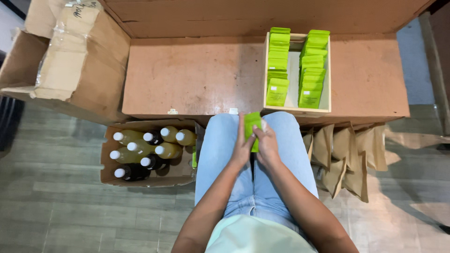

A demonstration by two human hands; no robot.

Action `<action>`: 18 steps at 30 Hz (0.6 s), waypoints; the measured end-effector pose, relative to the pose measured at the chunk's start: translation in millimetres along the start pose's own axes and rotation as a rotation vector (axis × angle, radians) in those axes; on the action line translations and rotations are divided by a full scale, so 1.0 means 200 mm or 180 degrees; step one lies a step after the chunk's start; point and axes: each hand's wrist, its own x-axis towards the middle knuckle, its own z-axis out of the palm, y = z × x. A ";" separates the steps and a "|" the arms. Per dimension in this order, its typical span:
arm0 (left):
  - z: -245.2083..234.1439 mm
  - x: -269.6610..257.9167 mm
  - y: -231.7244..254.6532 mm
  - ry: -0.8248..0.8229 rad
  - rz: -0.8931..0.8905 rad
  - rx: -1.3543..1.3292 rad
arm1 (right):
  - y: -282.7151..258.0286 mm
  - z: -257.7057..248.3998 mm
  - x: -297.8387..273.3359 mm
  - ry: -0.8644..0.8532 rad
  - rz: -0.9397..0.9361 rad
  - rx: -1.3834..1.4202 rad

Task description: The person sits on the floor and wipes the surface of small green packets with a white cloth. They pick up packets from a cardboard box, wipe them, and place them into a wooden tray. The person repeats this process for several packets.

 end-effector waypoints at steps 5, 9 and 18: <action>-0.07 0.04 -0.01 0.0308 -0.0957 -0.2160 | 0.17 -0.07 0.07 0.0280 0.0527 0.1043; -0.10 0.08 -0.10 0.0220 -0.1320 -0.3158 | 0.19 -0.05 0.05 0.0519 0.0471 0.0735; -0.12 0.07 -0.18 -0.0456 -0.0827 -0.3376 | -0.14 -0.08 -0.14 0.0255 -0.1581 -0.1137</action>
